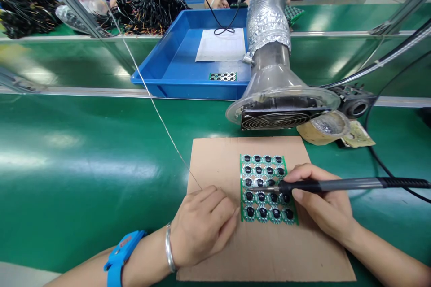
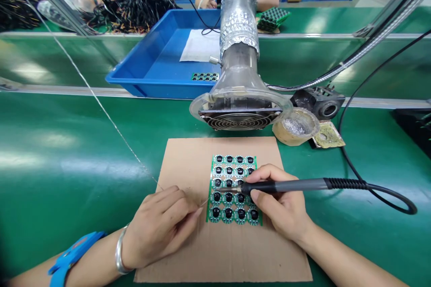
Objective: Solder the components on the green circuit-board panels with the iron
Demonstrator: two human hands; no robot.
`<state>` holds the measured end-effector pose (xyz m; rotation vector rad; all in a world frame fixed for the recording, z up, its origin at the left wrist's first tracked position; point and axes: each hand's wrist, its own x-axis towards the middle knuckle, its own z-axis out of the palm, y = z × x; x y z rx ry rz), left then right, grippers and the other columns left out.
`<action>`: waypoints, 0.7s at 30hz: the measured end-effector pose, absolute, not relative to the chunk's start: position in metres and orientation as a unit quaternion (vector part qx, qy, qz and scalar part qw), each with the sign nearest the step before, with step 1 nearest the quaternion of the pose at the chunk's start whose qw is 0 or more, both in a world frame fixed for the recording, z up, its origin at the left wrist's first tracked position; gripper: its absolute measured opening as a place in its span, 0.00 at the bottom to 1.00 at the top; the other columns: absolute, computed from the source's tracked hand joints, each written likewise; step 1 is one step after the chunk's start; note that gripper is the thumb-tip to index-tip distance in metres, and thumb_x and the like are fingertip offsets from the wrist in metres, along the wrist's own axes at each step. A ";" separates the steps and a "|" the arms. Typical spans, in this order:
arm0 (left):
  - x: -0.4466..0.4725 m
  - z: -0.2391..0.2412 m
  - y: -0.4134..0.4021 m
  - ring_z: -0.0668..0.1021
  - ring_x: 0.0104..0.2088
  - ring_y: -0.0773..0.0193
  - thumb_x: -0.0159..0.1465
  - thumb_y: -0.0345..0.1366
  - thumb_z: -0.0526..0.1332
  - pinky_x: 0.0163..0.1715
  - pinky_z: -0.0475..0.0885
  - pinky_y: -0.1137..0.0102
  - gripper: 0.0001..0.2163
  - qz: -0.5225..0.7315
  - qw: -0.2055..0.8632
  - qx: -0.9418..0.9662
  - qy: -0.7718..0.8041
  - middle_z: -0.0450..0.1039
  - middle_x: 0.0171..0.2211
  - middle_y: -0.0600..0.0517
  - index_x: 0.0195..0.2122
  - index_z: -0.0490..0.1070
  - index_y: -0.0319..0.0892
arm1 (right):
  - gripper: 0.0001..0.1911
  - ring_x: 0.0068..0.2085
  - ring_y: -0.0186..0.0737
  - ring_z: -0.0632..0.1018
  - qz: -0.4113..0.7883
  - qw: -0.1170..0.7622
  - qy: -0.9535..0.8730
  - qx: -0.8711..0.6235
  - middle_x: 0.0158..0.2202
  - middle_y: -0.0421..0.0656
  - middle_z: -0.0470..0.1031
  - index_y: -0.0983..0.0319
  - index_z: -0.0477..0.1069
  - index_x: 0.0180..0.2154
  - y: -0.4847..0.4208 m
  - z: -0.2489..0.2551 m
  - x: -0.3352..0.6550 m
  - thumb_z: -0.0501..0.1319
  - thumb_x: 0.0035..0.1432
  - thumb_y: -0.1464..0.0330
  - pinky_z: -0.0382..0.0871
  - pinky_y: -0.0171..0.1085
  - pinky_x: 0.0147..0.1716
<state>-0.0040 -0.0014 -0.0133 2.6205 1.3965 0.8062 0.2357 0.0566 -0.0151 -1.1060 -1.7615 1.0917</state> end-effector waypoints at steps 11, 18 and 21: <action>-0.002 -0.019 0.001 0.63 0.24 0.68 0.59 0.31 0.57 0.23 0.58 0.69 0.07 0.251 0.035 0.855 0.452 0.63 0.22 0.55 0.25 0.61 0.41 | 0.07 0.26 0.33 0.67 0.437 0.379 -0.692 -0.431 0.26 0.38 0.68 0.57 0.70 0.33 0.057 -0.019 0.236 0.57 0.52 0.74 0.59 0.32 0.23; 0.000 -0.018 0.002 0.63 0.24 0.67 0.59 0.30 0.57 0.23 0.57 0.69 0.06 0.252 0.037 0.854 0.453 0.63 0.22 0.55 0.25 0.62 0.41 | 0.06 0.25 0.33 0.65 0.481 0.409 -0.652 -0.420 0.25 0.38 0.67 0.58 0.70 0.33 0.054 -0.026 0.241 0.57 0.52 0.72 0.56 0.33 0.22; 0.000 -0.020 0.003 0.64 0.25 0.67 0.59 0.30 0.57 0.23 0.58 0.70 0.05 0.249 0.044 0.857 0.448 0.64 0.22 0.55 0.26 0.62 0.41 | 0.06 0.24 0.32 0.65 0.470 0.400 -0.666 -0.420 0.25 0.38 0.67 0.58 0.70 0.34 0.055 -0.024 0.240 0.57 0.52 0.73 0.56 0.32 0.22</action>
